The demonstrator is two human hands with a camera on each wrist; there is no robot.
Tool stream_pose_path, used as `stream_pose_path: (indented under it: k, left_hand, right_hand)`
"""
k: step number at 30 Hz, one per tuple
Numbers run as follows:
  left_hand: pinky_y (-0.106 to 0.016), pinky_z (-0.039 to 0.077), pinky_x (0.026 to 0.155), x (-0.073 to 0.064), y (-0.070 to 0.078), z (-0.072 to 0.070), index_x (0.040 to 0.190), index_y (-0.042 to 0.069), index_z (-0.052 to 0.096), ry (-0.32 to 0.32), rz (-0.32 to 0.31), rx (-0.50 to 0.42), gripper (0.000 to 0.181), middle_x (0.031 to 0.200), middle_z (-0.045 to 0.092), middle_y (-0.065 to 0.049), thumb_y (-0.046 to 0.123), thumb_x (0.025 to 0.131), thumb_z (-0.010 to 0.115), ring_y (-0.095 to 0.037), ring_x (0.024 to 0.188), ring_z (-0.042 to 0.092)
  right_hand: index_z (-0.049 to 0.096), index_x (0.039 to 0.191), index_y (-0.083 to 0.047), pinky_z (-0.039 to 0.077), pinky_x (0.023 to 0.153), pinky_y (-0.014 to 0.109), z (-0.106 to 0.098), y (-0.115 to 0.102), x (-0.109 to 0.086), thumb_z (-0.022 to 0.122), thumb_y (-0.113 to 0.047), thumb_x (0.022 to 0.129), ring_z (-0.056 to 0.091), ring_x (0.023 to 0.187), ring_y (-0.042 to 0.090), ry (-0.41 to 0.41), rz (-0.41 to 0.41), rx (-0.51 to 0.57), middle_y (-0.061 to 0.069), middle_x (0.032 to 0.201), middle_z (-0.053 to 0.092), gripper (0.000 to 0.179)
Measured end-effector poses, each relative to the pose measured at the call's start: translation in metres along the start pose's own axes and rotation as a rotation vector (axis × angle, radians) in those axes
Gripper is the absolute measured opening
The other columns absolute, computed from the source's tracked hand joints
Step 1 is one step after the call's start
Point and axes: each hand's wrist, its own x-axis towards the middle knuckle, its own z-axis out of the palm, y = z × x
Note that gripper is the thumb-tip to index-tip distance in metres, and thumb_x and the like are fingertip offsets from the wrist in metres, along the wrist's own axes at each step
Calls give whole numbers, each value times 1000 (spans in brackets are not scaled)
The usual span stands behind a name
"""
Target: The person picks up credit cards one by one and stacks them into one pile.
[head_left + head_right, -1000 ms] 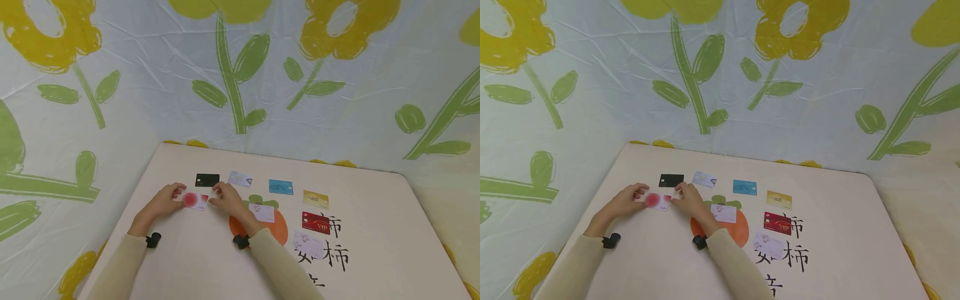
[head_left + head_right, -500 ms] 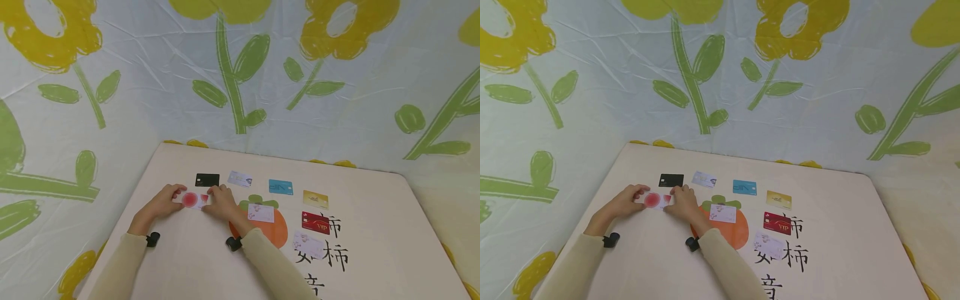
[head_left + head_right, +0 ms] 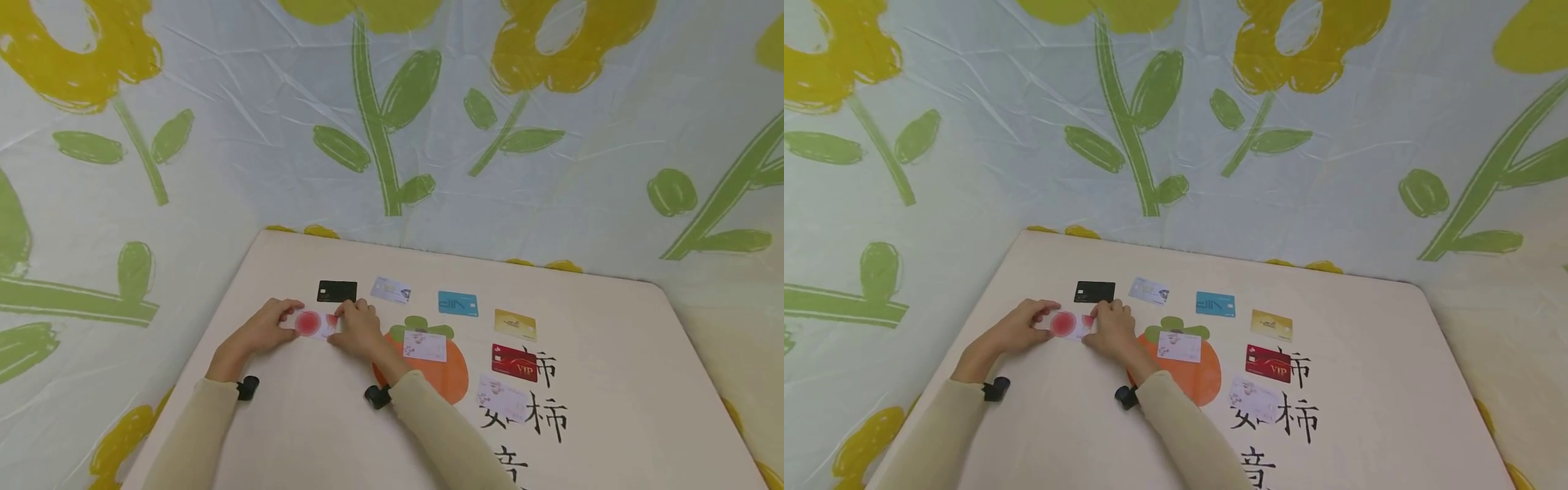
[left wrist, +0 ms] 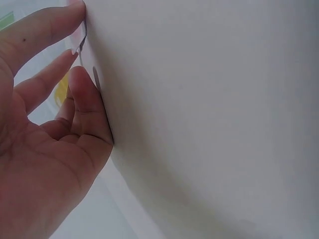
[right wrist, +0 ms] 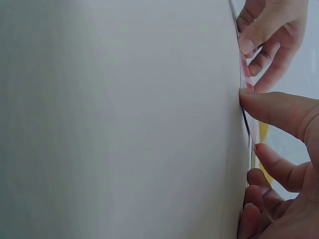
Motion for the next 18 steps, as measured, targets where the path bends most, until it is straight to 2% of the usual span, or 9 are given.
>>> stream_pose_path:
  k: [4, 11, 18]
  left_hand:
    - [-42, 43, 83, -1, 0, 1, 132, 3, 60, 2, -7, 1, 51, 106, 52, -14, 1, 83, 76, -27, 96, 46]
    - [-40, 42, 81, -1, 1, 2, 124, 6, 63, 27, 16, -5, 46, 103, 54, -10, 0, 81, 78, -25, 93, 46]
    - [-41, 45, 83, 0, 4, 1, 120, 7, 65, 56, -32, -56, 40, 102, 59, -10, 2, 82, 77, -27, 93, 53]
  right_hand:
    - [60, 114, -12, 40, 91, 45, 0, -2, -1, 85, -28, 80, 44, 101, 28, 2, 9, 15, 7, 109, 51, 45]
    - [59, 113, -13, 39, 90, 44, -1, -1, -2, 84, -26, 81, 44, 99, 25, 4, 27, 67, 4, 105, 51, 42]
    - [61, 107, -14, 35, 85, 40, -1, 4, 0, 77, -20, 85, 43, 89, 20, 38, 15, 190, -2, 90, 52, 28]
